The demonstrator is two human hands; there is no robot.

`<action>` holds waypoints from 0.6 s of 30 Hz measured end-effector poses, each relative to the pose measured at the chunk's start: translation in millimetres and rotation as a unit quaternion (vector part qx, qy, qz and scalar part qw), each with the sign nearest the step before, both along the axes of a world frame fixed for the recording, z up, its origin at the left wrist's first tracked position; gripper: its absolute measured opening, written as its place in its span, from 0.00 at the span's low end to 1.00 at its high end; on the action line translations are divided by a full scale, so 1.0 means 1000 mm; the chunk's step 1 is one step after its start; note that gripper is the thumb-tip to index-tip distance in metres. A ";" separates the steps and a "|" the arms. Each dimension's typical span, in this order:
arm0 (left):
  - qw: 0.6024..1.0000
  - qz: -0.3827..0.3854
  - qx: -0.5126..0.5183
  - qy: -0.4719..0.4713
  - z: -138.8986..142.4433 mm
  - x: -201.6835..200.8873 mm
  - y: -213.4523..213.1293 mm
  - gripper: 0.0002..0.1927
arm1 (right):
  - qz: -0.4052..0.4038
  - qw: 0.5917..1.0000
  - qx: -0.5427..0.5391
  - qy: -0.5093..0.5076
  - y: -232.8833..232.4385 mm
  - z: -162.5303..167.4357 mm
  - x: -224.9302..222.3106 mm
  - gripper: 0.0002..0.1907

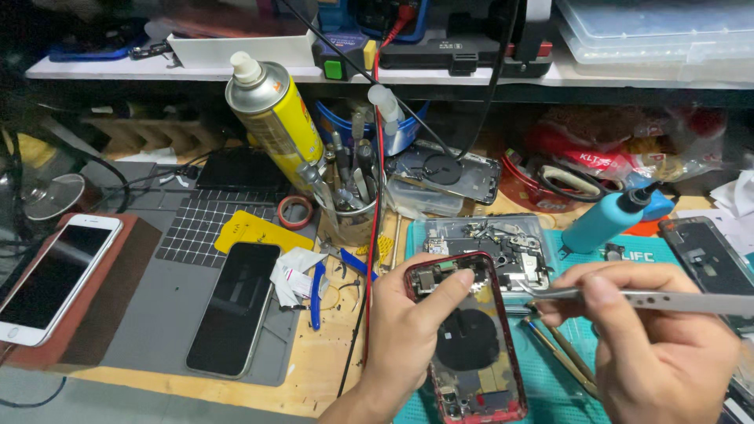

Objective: The person holds a disassembled red phone frame and uses a screwdriver to remove and reinstall small screws along its edge, working around the frame. They use tweezers and pliers to handle small components and reposition the frame on the repair mat while continuing to work on the screws.

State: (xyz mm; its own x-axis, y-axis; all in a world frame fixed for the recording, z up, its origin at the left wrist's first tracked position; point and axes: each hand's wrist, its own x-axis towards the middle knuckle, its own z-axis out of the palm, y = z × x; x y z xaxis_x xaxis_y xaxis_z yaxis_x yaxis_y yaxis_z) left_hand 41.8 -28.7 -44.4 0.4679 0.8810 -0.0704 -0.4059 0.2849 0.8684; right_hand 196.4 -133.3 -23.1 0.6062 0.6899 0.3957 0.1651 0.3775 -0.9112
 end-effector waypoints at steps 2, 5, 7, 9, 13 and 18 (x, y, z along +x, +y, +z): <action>1.000 0.001 -0.013 -0.006 0.001 -0.003 0.002 0.09 | -0.025 0.990 -0.130 -0.041 -0.001 0.006 0.015 0.13; 0.999 0.001 -0.043 -0.029 0.001 -0.006 0.007 0.09 | 0.003 0.839 -0.479 -0.260 0.006 0.007 0.029 0.17; 0.997 -0.006 -0.062 -0.047 0.001 -0.009 0.010 0.09 | 0.053 0.725 -0.562 -0.395 0.010 0.002 0.028 0.17; 0.995 -0.019 -0.079 -0.065 0.001 -0.011 0.013 0.10 | 0.112 0.720 -0.479 -0.490 0.014 -0.008 0.019 0.17; 0.994 -0.019 -0.093 -0.062 0.002 -0.013 0.016 0.14 | 0.140 0.730 -0.468 -0.479 0.012 -0.020 0.010 0.19; 0.998 0.007 -0.046 -0.041 0.006 -0.017 0.014 0.20 | 0.173 0.744 -0.480 -0.431 0.008 -0.019 0.014 0.16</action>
